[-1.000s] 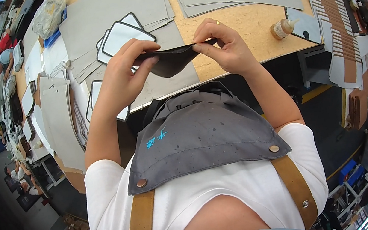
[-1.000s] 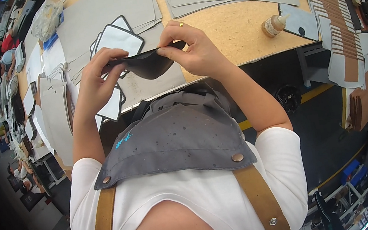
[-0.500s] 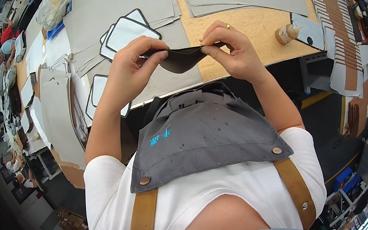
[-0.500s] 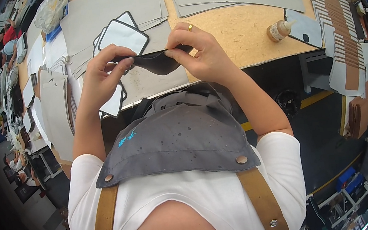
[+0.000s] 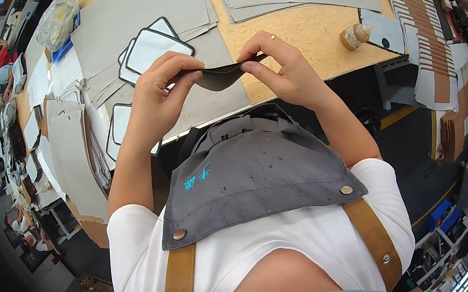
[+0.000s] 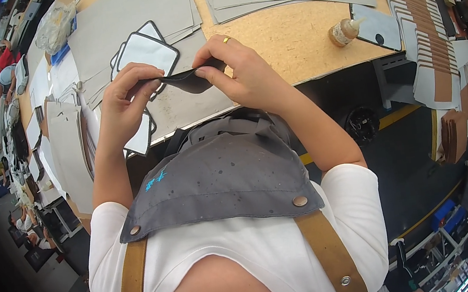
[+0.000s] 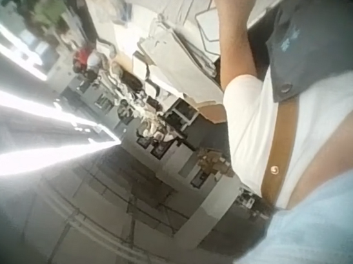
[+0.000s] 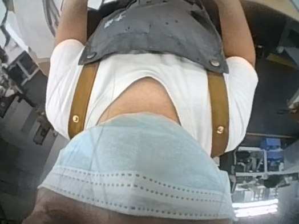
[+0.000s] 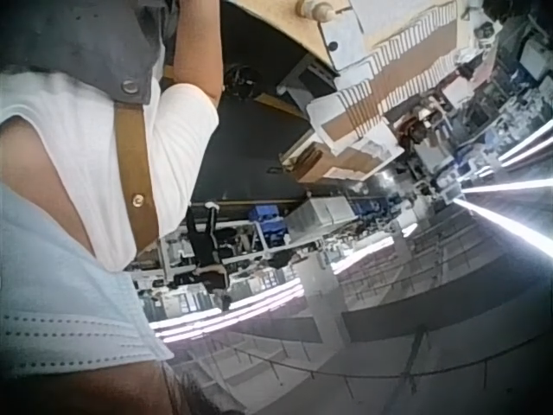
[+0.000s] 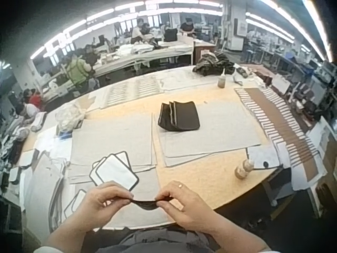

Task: Assembling leather components by peeling adhesive liners and sticking pieces together.

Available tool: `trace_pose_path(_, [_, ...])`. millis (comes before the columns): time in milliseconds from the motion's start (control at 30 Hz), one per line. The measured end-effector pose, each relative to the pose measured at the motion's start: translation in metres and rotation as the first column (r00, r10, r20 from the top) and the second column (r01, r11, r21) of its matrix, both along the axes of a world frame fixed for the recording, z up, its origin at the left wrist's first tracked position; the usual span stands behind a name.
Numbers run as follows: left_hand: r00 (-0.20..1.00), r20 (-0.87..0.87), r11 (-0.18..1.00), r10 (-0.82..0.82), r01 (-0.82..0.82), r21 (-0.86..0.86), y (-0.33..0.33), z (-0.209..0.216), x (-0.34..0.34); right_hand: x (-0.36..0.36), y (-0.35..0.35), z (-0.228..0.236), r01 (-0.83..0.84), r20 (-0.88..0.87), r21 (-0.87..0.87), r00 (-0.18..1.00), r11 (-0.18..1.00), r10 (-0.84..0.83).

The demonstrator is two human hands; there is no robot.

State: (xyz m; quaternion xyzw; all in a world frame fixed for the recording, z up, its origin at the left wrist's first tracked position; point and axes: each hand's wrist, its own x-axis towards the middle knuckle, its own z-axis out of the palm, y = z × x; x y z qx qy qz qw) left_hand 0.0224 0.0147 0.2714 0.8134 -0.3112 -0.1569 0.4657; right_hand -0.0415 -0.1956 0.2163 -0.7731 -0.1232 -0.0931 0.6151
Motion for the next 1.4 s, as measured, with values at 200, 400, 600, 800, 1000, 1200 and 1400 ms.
trace_pose_path(200, [0.999, -0.008, 0.999, -0.035, 0.035, 0.032, -0.002, 0.005, -0.001, 0.000, -0.002, 0.003, -0.013, -0.023, 0.039, 1.000, 0.999, 0.014])
trace_pose_path(400, [0.988, 0.034, 0.988, -0.153, 0.153, 0.007, -0.003, 0.004, 0.007, 0.004, -0.007, 0.003, -0.077, 0.087, 0.002, 0.993, 0.997, 0.077])
trace_pose_path(600, [0.896, -0.217, 0.921, -0.388, 0.366, -0.136, -0.004, 0.004, 0.028, 0.014, -0.017, 0.002, -0.288, 0.045, 0.180, 0.958, 0.941, 0.285])
trace_pose_path(800, [0.751, -0.346, 0.821, -0.562, 0.458, -0.341, -0.016, -0.011, 0.046, 0.018, -0.015, -0.001, -0.341, 0.096, 0.218, 0.940, 0.915, 0.328])
trace_pose_path(1000, [0.706, -0.412, 0.814, -0.575, 0.443, -0.377, -0.023, -0.017, 0.052, 0.017, -0.016, 0.002, -0.242, 0.208, 0.064, 0.952, 0.968, 0.225])
trace_pose_path(1200, [0.805, -0.277, 0.834, -0.525, 0.423, -0.354, -0.030, -0.016, 0.045, 0.016, -0.017, -0.004, -0.208, 0.168, 0.176, 0.969, 0.962, 0.179])
trace_pose_path(1400, [0.906, -0.164, 0.903, -0.389, 0.341, -0.260, -0.030, -0.018, 0.038, 0.010, -0.011, 0.005, -0.076, 0.155, -0.025, 0.985, 0.997, 0.079])
